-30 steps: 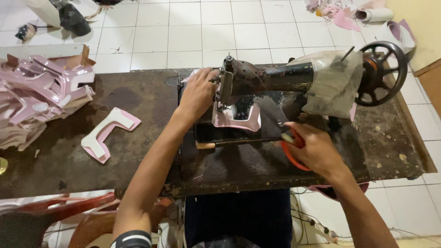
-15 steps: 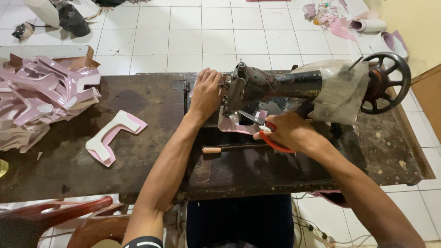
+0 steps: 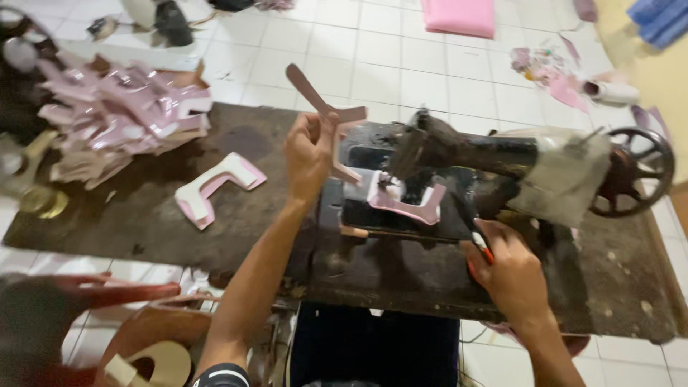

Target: The person sits at a treadle-powered sewing machine and stitches pink and white shoe upper components, guiding each piece under the needle and turning it as it sews. They trim threads, stack the finished pieces on the table, and at the end gather the stack and carry it across the room.

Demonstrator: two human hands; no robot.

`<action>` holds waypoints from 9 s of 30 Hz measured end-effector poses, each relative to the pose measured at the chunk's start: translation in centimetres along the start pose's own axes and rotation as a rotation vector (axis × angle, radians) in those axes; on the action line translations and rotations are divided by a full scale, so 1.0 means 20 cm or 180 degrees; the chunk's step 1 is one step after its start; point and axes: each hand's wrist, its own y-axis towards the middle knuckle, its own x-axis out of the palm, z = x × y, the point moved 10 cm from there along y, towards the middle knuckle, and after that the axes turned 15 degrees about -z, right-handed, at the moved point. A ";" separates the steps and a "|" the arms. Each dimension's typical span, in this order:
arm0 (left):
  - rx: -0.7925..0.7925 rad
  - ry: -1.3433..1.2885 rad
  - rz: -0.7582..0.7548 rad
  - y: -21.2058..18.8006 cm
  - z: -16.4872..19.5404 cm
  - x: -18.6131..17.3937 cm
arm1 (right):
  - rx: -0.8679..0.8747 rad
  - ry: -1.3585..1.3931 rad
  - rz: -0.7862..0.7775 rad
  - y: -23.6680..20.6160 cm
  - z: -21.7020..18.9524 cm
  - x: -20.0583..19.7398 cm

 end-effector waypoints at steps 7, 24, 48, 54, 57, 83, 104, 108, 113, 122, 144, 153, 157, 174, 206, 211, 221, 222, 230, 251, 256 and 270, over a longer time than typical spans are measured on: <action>-0.0216 -0.0817 0.0081 -0.38 0.00 -0.18 | -0.1319 0.1610 -0.0284 0.38 -0.83 0.23; -0.0446 0.1053 0.1554 -0.54 -0.25 -1.43 | -0.1573 0.3145 -0.1797 1.54 -1.93 0.88; 0.0694 0.2098 0.1663 -0.63 0.11 -1.27 | -0.1383 0.1090 -0.0983 0.65 -1.15 0.51; 0.1385 0.2309 0.0641 -0.61 0.32 -0.56 | -0.0330 0.0421 0.0002 0.24 -0.36 0.29; 0.1239 0.1785 -0.0242 -0.49 0.26 -0.10 | -0.0281 0.0047 0.0317 0.10 -0.11 0.19; 0.2037 0.2477 -0.2241 -0.38 -0.07 0.72 | -0.0986 0.1537 -0.0230 0.49 0.07 0.27; 0.1491 0.1775 -0.1748 -0.40 0.05 0.72 | -0.0995 0.1341 0.0049 0.55 0.10 0.51; 0.1613 0.2201 -0.1775 -0.42 0.06 0.80 | -0.1150 0.1023 0.0007 0.54 0.08 0.52; 0.1390 0.2197 -0.1819 -0.42 0.00 0.78 | -0.1424 0.1294 -0.0033 0.50 0.04 0.47; 0.1545 0.2709 -0.2185 -0.60 -0.04 0.84 | -0.0549 0.1353 -0.0504 0.67 0.27 0.52; 0.1977 0.3370 -0.2158 -0.68 -0.12 0.89 | 0.0137 0.4242 -0.1081 0.73 0.52 1.01; 0.1962 0.3406 -0.2246 -0.67 -0.14 0.87 | -0.0216 0.4562 -0.1111 0.74 0.47 1.02; 0.1914 0.3327 -0.2411 -0.65 -0.13 0.85 | 0.0263 0.3988 -0.1212 0.72 0.50 1.02; 0.1597 0.2843 -0.2390 -0.53 -0.03 0.67 | 0.0168 0.3425 -0.1148 0.71 0.36 0.82; 0.1197 0.2652 -0.2207 -0.61 0.06 0.67 | -0.2408 0.0230 -0.0001 0.30 -0.26 0.37; 0.0923 0.2529 -0.2199 -0.60 0.02 0.68 | -0.2258 0.0399 -0.0152 0.33 -0.22 0.39; 0.0938 0.2775 -0.2120 -0.55 -0.03 0.68 | -0.2042 0.0443 -0.0130 0.36 -0.19 0.39; 0.0996 0.2788 -0.2117 -0.54 -0.02 0.68 | -0.2014 0.0470 -0.0148 0.36 -0.19 0.39; 0.0879 0.2656 -0.2201 -0.49 -0.05 0.68 | -0.1925 0.0488 -0.0107 0.37 -0.18 0.38; 0.0736 0.2121 -0.2059 -0.37 -0.09 0.57 | -0.2114 0.0685 -0.0654 0.37 -0.30 0.43; 0.0540 0.1893 -0.1981 -0.31 -0.11 0.54 | -0.1344 0.1648 -0.0831 0.56 -0.09 0.51; 0.0598 0.1909 -0.2132 -0.24 -0.21 0.54 | -0.0138 0.3709 -0.0615 0.79 0.39 0.89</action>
